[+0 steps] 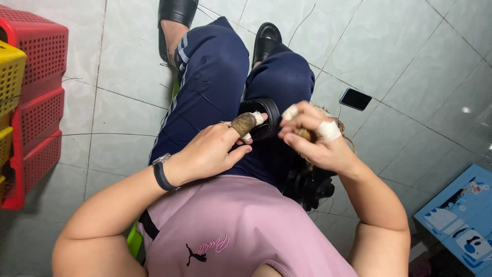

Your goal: Hand-sewing the sole of a black sandal using a needle and thread in a workshop.

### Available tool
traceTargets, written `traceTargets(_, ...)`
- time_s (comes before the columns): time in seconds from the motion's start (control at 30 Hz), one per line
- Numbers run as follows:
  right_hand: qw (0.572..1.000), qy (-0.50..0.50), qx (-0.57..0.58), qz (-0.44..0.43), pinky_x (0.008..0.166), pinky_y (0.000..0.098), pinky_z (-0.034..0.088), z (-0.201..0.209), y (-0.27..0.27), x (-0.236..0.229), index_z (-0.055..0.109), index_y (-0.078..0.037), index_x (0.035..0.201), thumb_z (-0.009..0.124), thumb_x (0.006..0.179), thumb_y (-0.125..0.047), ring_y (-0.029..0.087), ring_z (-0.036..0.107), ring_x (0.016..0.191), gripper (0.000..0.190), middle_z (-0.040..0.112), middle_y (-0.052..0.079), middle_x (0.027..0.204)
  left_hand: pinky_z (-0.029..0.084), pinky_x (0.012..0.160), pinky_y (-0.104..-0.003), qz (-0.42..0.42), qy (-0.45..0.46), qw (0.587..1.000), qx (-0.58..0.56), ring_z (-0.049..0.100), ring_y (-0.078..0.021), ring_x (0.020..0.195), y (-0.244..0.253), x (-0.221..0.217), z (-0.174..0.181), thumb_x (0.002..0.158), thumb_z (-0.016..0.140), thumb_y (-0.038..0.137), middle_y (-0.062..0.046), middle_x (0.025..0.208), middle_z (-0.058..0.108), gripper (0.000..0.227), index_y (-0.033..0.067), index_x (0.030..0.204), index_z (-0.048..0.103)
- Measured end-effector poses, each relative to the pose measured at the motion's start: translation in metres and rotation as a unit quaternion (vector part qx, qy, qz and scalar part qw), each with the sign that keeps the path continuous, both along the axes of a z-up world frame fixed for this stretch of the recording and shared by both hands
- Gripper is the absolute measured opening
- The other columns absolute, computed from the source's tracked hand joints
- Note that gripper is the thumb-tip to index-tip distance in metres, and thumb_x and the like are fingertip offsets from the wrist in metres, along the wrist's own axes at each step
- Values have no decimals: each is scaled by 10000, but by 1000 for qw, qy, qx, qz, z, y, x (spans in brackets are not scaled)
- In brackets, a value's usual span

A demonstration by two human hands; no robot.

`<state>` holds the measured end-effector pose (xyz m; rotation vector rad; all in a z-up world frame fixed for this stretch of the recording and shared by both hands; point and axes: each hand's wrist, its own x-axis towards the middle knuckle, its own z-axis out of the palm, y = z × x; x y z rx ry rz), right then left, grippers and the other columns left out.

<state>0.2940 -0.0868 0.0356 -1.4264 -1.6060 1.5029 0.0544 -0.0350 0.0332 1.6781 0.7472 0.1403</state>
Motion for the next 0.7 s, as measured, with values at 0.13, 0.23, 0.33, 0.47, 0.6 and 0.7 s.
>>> traceTargets(0.13,994,101,-33,-3,616,288,516,-7,0,-14,698,-9,865,629,866,-94,164,617,653,109,639,110,806,528,618,-425,69,-61,989,-118,692,-355,792,-4,4,6,840,636,208,-130,758,717,183,38,888,589)
traceTargets(0.23,999,18,4,34,592,296,481,-7,6,-17,704,-34,946,648,884,-96,217,590,620,104,591,102,746,491,562,-120,123,-274,895,-329,646,-104,722,-17,5,-16,868,603,-4,-132,884,709,654,31,1413,244)
traceTargets(0.33,996,-40,34,72,600,344,493,-5,9,-13,694,-38,931,680,852,-82,280,596,628,92,564,121,756,368,463,-60,119,-266,892,-345,590,-35,678,-5,7,-13,866,605,3,-107,860,702,679,19,1443,247)
traceTargets(0.47,996,-10,7,92,689,358,503,-13,5,-4,668,-71,839,724,833,-177,266,608,724,120,569,96,854,443,553,-239,88,-149,984,-41,637,-208,778,8,-2,-11,893,602,152,-142,892,686,343,14,1195,517)
traceTargets(0.6,926,304,-177,-136,343,283,440,0,-15,28,558,-10,733,583,807,160,127,487,483,186,580,176,917,505,699,-322,100,3,963,250,582,-260,852,10,-19,-34,880,687,287,-46,873,534,219,71,845,678)
traceTargets(0.7,263,895,-274,-234,649,480,507,12,-83,196,594,-74,1018,468,1300,-385,328,564,758,438,585,146,869,444,711,-363,142,-19,972,186,566,-258,757,17,-36,-29,834,766,164,-97,798,590,179,11,799,680)
